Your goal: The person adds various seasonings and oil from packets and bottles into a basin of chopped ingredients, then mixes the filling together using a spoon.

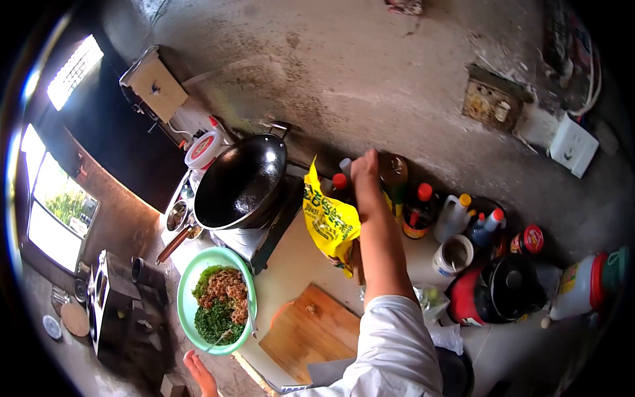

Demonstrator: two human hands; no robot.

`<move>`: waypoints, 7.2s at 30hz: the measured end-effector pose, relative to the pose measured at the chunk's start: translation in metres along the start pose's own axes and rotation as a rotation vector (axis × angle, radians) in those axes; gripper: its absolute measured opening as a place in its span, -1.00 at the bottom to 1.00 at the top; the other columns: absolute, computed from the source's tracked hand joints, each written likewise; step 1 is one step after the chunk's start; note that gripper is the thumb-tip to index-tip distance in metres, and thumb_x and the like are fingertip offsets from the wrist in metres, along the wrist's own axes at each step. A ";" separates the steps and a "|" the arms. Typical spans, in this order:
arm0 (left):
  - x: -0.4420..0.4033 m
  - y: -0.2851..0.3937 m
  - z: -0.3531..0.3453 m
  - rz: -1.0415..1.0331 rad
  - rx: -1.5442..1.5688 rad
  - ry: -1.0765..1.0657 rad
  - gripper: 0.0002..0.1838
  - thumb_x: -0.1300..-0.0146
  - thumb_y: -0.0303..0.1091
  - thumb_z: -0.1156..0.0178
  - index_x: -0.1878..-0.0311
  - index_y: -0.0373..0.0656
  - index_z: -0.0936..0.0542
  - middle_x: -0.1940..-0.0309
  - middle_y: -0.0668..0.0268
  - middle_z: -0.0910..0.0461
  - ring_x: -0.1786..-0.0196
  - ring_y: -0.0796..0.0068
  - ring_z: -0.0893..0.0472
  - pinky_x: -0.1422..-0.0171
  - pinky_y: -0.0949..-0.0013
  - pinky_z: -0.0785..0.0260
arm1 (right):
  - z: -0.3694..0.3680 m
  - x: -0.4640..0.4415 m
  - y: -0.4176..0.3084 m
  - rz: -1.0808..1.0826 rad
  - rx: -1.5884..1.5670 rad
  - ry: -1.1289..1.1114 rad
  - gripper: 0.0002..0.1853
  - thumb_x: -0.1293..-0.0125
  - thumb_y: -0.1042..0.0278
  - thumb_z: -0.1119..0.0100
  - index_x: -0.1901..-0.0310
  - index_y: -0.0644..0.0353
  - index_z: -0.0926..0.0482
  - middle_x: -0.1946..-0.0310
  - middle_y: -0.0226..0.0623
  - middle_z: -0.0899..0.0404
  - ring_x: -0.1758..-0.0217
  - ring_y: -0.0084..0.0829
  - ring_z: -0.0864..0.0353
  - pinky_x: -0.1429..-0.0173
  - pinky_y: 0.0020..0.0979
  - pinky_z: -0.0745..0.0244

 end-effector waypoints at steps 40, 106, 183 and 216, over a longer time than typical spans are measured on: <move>-0.085 0.019 0.079 -1.194 0.765 -0.767 -0.60 -0.01 -0.31 -0.28 0.07 -0.16 -0.43 0.28 0.21 -0.41 0.38 0.18 -0.50 0.37 0.24 -0.38 | 0.338 0.495 -0.270 0.676 -0.904 0.217 -0.77 0.14 0.47 -0.30 0.35 0.23 -0.55 0.61 -0.32 -0.44 0.56 -0.32 -0.34 0.42 -0.39 -0.28; -0.291 -0.099 -0.023 -0.517 0.938 -0.891 -0.45 -0.30 0.02 0.26 0.51 -0.29 -0.44 0.65 -0.11 -0.44 0.46 -0.12 -0.47 0.32 0.03 -0.30 | 0.381 0.442 -0.456 0.408 -0.620 0.051 -0.80 -0.02 0.43 -0.19 0.29 0.27 -0.51 0.56 -0.22 -0.48 0.50 -0.24 -0.40 0.39 -0.32 -0.32; -0.241 -0.232 -0.168 0.367 1.330 -1.156 -0.35 -0.24 0.27 0.37 0.63 -0.11 -0.34 0.79 0.42 -0.25 0.76 0.63 -0.15 0.67 0.52 0.07 | 0.299 0.335 -0.478 0.295 -0.319 -0.463 -0.77 -0.08 0.24 -0.05 0.46 0.24 -0.57 0.47 0.01 -0.54 0.34 -0.01 -0.52 0.17 -0.12 -0.41; -0.205 -0.097 -0.087 0.029 1.339 -1.635 -0.53 -0.27 0.04 0.03 0.10 -0.26 -0.44 0.48 0.39 -0.40 0.47 0.69 -0.32 0.42 0.60 -0.20 | 0.348 0.391 -0.432 0.336 -0.555 -0.242 -0.77 -0.05 0.30 -0.17 0.29 0.26 -0.57 0.56 -0.12 -0.52 0.46 -0.16 -0.49 0.36 -0.26 -0.36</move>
Point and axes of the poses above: each hand's wrist, its own x-axis away from the middle knuckle, its own z-axis out of the back of the hand, y = z × x, the point moved 8 cm from there along -x, towards the middle knuckle
